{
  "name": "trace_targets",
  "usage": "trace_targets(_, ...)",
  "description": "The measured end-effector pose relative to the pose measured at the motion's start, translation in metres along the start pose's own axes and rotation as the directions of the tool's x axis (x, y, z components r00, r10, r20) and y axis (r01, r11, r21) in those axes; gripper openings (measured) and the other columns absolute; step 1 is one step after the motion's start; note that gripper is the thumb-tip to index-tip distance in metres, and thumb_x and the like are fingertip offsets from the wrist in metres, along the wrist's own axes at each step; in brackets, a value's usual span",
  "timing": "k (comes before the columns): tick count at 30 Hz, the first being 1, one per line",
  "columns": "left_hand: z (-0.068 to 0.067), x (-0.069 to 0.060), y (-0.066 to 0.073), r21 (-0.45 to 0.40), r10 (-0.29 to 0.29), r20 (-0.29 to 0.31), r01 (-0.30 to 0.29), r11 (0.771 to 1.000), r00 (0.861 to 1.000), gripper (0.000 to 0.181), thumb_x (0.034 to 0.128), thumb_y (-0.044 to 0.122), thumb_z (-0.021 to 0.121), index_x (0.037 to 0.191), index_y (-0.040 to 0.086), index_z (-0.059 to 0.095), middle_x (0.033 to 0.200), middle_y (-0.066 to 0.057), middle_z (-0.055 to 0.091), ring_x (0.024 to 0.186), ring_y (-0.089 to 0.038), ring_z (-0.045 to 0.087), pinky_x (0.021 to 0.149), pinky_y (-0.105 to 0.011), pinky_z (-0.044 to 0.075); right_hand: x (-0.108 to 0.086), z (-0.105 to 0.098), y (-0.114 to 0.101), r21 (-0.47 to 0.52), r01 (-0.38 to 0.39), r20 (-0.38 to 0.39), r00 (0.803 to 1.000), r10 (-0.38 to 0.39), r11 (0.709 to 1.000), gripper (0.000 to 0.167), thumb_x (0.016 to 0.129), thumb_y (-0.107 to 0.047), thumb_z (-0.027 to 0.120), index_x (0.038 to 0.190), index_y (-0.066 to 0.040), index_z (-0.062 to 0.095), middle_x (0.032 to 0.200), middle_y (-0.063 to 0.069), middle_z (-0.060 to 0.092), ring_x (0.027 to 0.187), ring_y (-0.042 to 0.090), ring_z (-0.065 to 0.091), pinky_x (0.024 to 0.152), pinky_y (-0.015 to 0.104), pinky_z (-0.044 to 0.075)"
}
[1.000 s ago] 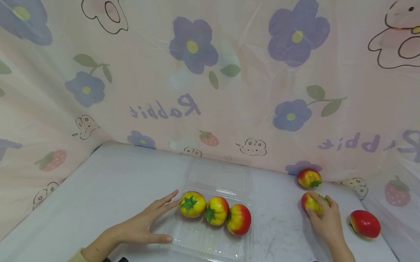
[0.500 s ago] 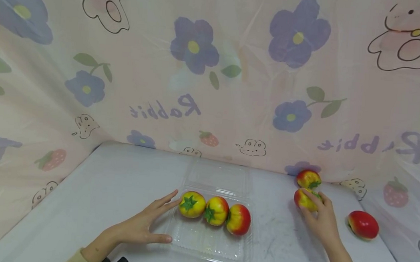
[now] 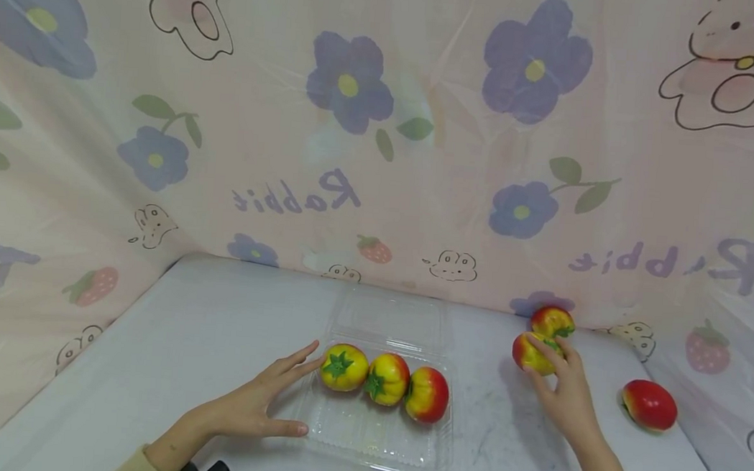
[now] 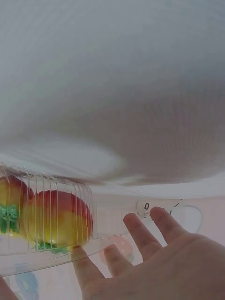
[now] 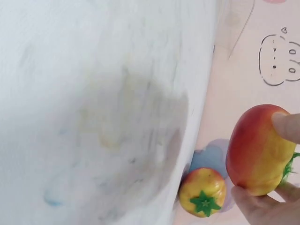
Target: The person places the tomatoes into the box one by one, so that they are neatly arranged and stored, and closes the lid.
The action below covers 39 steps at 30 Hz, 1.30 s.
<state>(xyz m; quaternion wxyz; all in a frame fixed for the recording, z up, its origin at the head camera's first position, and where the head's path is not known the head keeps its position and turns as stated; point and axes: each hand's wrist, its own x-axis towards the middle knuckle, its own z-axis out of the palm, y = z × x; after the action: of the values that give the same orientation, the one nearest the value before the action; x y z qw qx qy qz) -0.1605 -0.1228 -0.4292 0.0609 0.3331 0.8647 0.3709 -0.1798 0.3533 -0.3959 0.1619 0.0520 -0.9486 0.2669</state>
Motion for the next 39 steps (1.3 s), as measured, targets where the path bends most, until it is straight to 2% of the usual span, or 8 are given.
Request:
trace_targets(15, -0.001, 0.001, 0.0, -0.001, 0.0, 0.003, 0.0, 1.0, 1.0, 0.088, 0.0803, 0.051, 0.071, 0.152, 0.027, 0.027, 0.163, -0.003, 0.006, 0.144, -0.037, 0.021, 0.104, -0.069, 0.029, 0.0, 0.005, -0.027, 0.047, 0.146, -0.058, 0.988, -0.143, 0.988, 0.047, 0.09, -0.008, 0.066, 0.134, -0.005, 0.052, 0.14, 0.033, 0.031, 0.121, 0.057, 0.034, 0.083, 0.071, 0.04)
trace_targets(18, -0.001, 0.002, 0.0, 0.001, 0.003, 0.0, -0.003, 1.0, 1.0, 0.087, 0.0805, 0.051, 0.071, 0.152, 0.028, 0.027, 0.163, -0.003, 0.007, 0.144, -0.037, 0.021, 0.104, -0.069, 0.029, -0.001, 0.006, -0.034, 0.051, 0.181, -0.077, 0.981, -0.177, 0.982, 0.047, 0.088, -0.007, 0.068, 0.133, -0.008, 0.055, 0.141, 0.031, 0.034, 0.12, 0.055, 0.038, 0.095, 0.036, 0.05)
trace_targets(21, 0.0, 0.002, 0.001, -0.008, 0.001, 0.001, -0.001, 1.0, 1.0, 0.087, 0.0805, 0.051, 0.071, 0.152, 0.028, 0.027, 0.163, -0.001, 0.006, 0.144, -0.037, 0.021, 0.104, -0.07, 0.028, -0.003, 0.007, -0.043, 0.06, 0.227, -0.094, 0.971, -0.221, 0.972, 0.048, 0.086, -0.007, 0.071, 0.132, -0.011, 0.057, 0.141, 0.029, 0.036, 0.12, 0.053, 0.04, 0.087, 0.0, 0.032)
trace_targets(24, 0.0, 0.001, 0.001, -0.012, 0.0, 0.002, 0.0, 1.0, 1.0, 0.088, 0.0804, 0.051, 0.071, 0.152, 0.028, 0.026, 0.163, 0.003, 0.004, 0.144, -0.037, 0.021, 0.104, -0.07, 0.029, -0.005, 0.009, -0.052, 0.072, 0.268, -0.106, 0.96, -0.26, 0.961, 0.05, 0.084, -0.005, 0.072, 0.131, -0.013, 0.058, 0.142, 0.028, 0.036, 0.122, 0.053, 0.04, 0.086, -0.005, 0.022)
trace_targets(26, 0.001, 0.0, 0.0, -0.013, 0.001, 0.004, -0.001, 1.0, 1.0, 0.088, 0.0806, 0.051, 0.071, 0.152, 0.028, 0.026, 0.162, 0.005, 0.004, 0.144, -0.037, 0.021, 0.104, -0.069, 0.029, -0.008, 0.011, -0.057, 0.066, 0.278, -0.104, 0.957, -0.27, 0.958, 0.051, 0.083, -0.005, 0.073, 0.131, -0.014, 0.059, 0.143, 0.027, 0.037, 0.122, 0.051, 0.04, 0.091, 0.0, 0.031)
trace_targets(29, 0.003, 0.0, 0.0, -0.009, 0.007, 0.0, -0.007, 1.0, 1.0, 0.088, 0.0807, 0.051, 0.071, 0.152, 0.028, 0.026, 0.162, 0.005, 0.004, 0.144, -0.037, 0.021, 0.103, -0.069, 0.03, -0.01, 0.012, -0.064, 0.077, 0.284, -0.097, 0.956, -0.277, 0.956, 0.052, 0.082, -0.005, 0.073, 0.131, -0.015, 0.059, 0.144, 0.025, 0.037, 0.124, 0.051, 0.04, 0.096, 0.037, 0.049)
trace_targets(32, 0.004, 0.0, -0.001, -0.002, 0.009, -0.004, -0.009, 1.0, 1.0, 0.088, 0.0807, 0.051, 0.071, 0.152, 0.028, 0.026, 0.162, 0.004, 0.004, 0.144, -0.037, 0.021, 0.104, -0.069, 0.029, -0.011, 0.013, -0.069, 0.107, 0.287, -0.086, 0.956, -0.279, 0.952, 0.052, 0.082, -0.003, 0.073, 0.131, -0.015, 0.059, 0.144, 0.025, 0.036, 0.126, 0.052, 0.037, 0.083, 0.074, 0.038)
trace_targets(39, 0.002, 0.001, 0.001, 0.006, 0.005, -0.012, -0.005, 1.0, 1.0, 0.088, 0.0801, 0.052, 0.071, 0.152, 0.028, 0.026, 0.162, 0.005, 0.004, 0.144, -0.036, 0.019, 0.105, -0.069, 0.027, -0.01, 0.015, -0.084, 0.14, 0.293, -0.059, 0.956, -0.287, 0.946, 0.053, 0.081, -0.002, 0.074, 0.129, -0.018, 0.06, 0.145, 0.022, 0.037, 0.127, 0.05, 0.036, 0.084, 0.075, 0.037)
